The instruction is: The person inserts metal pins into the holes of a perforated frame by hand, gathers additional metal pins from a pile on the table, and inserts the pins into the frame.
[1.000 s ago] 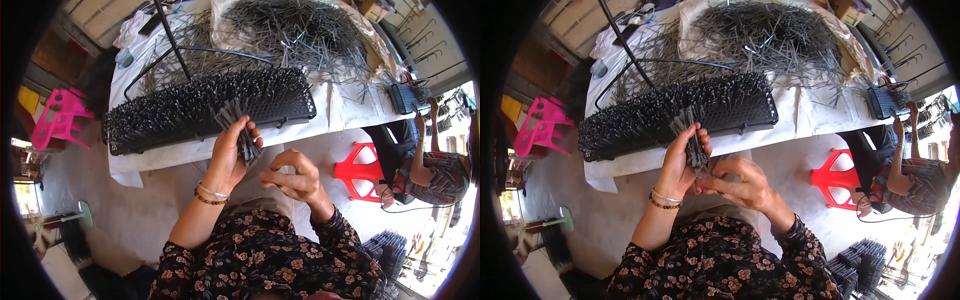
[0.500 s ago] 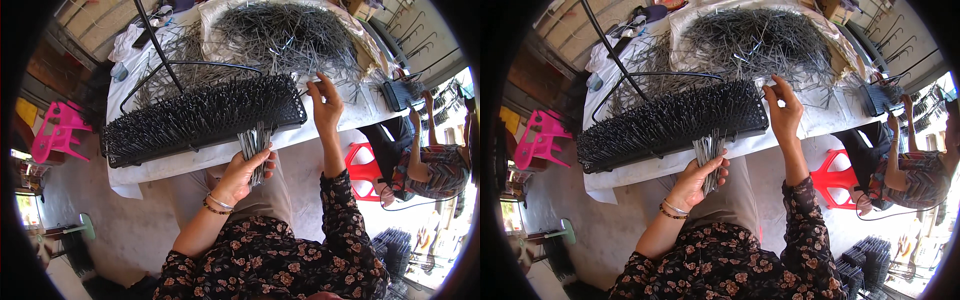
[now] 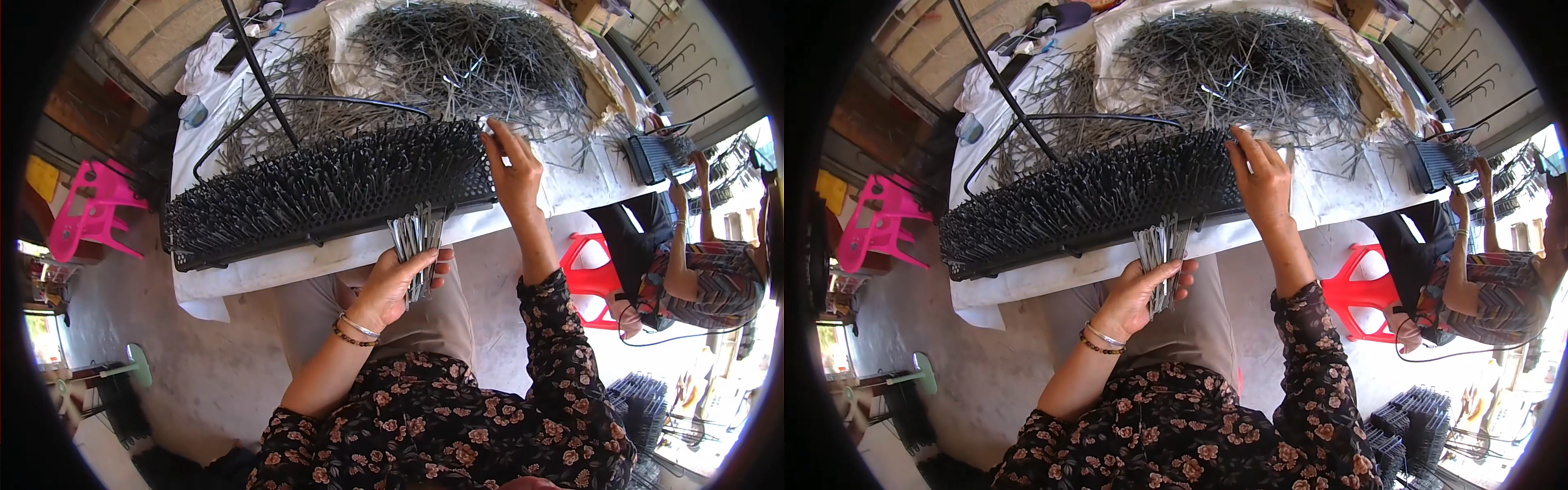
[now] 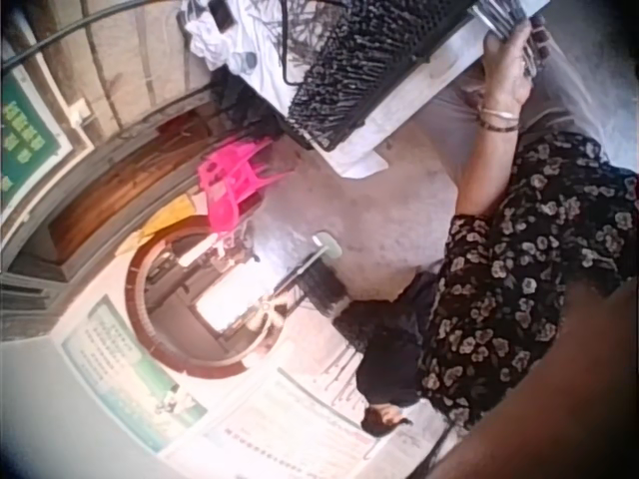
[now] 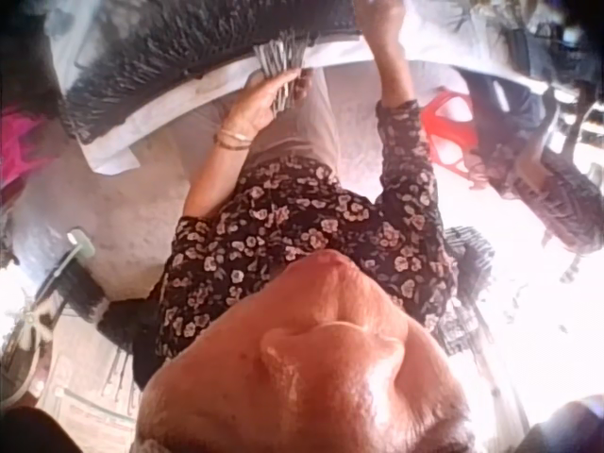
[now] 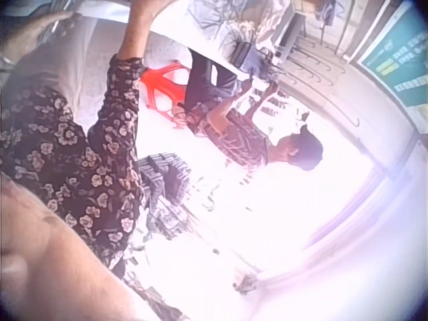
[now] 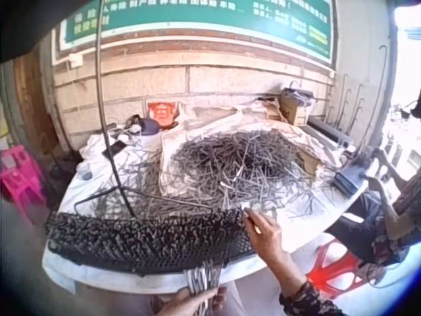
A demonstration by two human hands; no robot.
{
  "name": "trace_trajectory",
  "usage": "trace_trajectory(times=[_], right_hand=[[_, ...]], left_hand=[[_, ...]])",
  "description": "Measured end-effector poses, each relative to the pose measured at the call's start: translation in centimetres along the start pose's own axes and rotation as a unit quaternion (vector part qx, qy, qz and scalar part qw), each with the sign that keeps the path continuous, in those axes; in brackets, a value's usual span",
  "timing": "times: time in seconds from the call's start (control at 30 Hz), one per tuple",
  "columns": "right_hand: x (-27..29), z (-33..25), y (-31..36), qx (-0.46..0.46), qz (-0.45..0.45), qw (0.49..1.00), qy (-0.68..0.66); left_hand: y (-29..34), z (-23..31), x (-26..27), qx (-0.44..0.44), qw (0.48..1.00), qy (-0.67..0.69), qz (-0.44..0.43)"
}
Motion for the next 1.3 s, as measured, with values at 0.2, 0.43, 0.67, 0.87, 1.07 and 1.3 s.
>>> trace_trajectory(times=[0.2,0.43,0.67,0.87,1.07,1.3], right_hand=[[0.1,-0.6,0.4,0.059,-0.022,0.996,0.07],[0.8,-0.8,0.3,-0.038,-0.047,0.997,0.051],[1.0,-1.7,-0.1,-0.092,-0.067,0.993,0.018],[1.1,-3.4,3.3,-0.328,-0.245,0.89,-0.201],[1.3,-5.6,4.7,-0.401,-0.374,0.793,-0.267],[4.2,-2.4,2.0,-0.39,-0.083,0.877,-0.268]], left_hand=[[0.3,0.1,0.3,0.011,1.0,0.007,0.013],[0.2,-0.3,0.3,0.006,1.0,-0.008,-0.007],[0.2,-0.5,0.6,-0.01,1.0,-0.001,0.008],[0.6,0.2,0.1,-0.02,1.0,0.01,-0.002],[0.6,0.0,-0.3,-0.036,0.999,0.033,0.001],[0.2,-0.7,0.4,-0.031,0.998,0.036,0.029]])
Point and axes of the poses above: each hand's wrist, its own y-axis away from the middle knuckle, its own x-axis out of the back of the hand, z = x × y, the point moved 3 cm from there along -y, towards the middle knuckle, and after that the axes turned 3 degrees about z, right-handed, at the moved point
